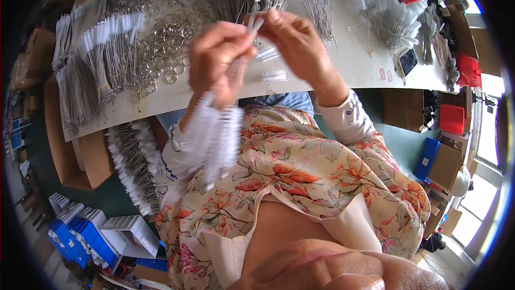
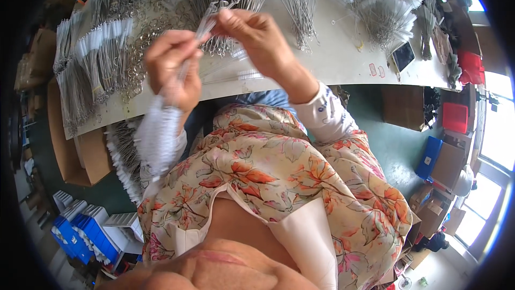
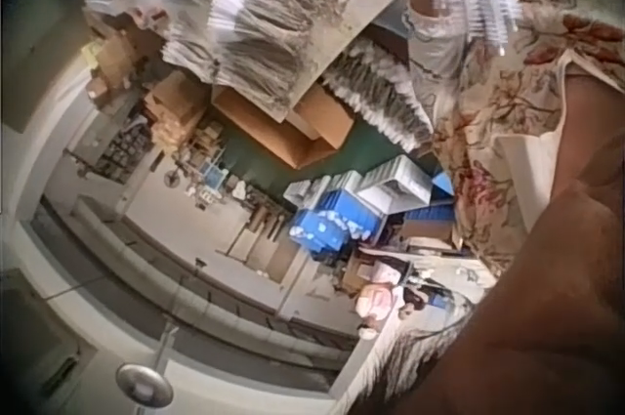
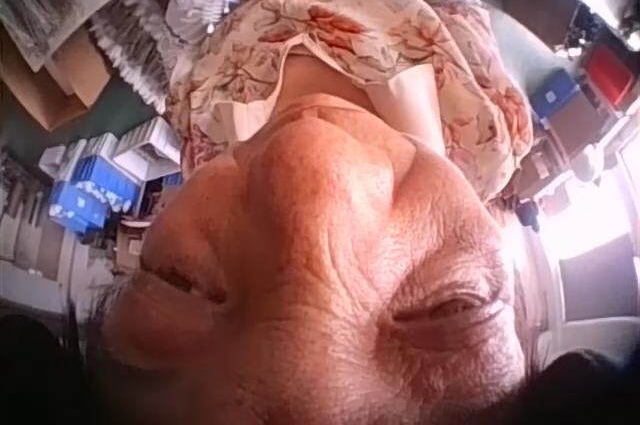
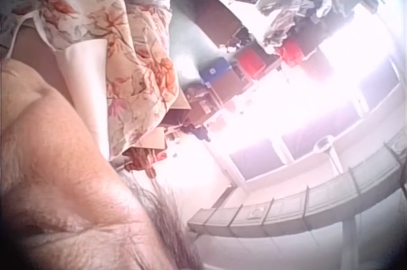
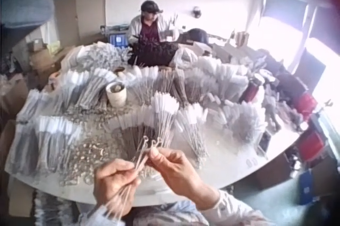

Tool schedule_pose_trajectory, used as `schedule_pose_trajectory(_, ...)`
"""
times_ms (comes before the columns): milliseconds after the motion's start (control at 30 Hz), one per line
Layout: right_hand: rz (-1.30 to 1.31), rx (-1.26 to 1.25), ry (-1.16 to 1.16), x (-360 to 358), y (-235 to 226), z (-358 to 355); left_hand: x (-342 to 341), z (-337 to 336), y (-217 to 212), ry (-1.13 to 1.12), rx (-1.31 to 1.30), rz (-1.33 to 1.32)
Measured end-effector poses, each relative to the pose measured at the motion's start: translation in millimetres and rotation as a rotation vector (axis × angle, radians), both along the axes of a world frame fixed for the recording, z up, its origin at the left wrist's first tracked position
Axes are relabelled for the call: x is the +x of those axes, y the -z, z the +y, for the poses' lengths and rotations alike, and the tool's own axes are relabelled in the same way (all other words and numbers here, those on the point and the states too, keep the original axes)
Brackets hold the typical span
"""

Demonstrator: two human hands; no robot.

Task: Attaching small metal rings to the stems of white brushes.

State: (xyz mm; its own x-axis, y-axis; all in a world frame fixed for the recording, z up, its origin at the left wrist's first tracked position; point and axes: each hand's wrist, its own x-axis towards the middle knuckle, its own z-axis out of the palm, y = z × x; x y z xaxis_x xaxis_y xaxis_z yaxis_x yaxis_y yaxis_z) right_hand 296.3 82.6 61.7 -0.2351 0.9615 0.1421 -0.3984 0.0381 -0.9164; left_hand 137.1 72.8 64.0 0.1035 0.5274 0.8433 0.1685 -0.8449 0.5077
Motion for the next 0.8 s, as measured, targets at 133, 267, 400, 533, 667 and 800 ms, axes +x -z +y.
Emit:
schedule_pose_trajectory(133,0.544,-0.353,-0.003,-12,5,-2,8,-7,21,-0.096,0.065,0.32)
schedule_pose_trajectory(267,-0.033,-0.17,-0.197,18,-18,-5,-37,-2,5,-0.124,0.084,0.271)
schedule_pose_trajectory(400,-0.571,0.152,-0.248,-16,-27,-24,-24,-3,-17,0.456,-0.362,0.071)
schedule_pose_trajectory(533,-0.507,0.098,-0.316,-15,-32,-25,-42,-11,0,0.633,-0.589,-0.079)
schedule_pose_trajectory(667,-0.496,-0.087,-0.436,-13,-36,-27,-56,-20,-8,0.204,-0.369,0.127)
schedule_pose_trajectory(800,-0.425,-0.15,-0.536,-10,-32,-30,-54,-24,-1,0.189,-0.185,0.175)
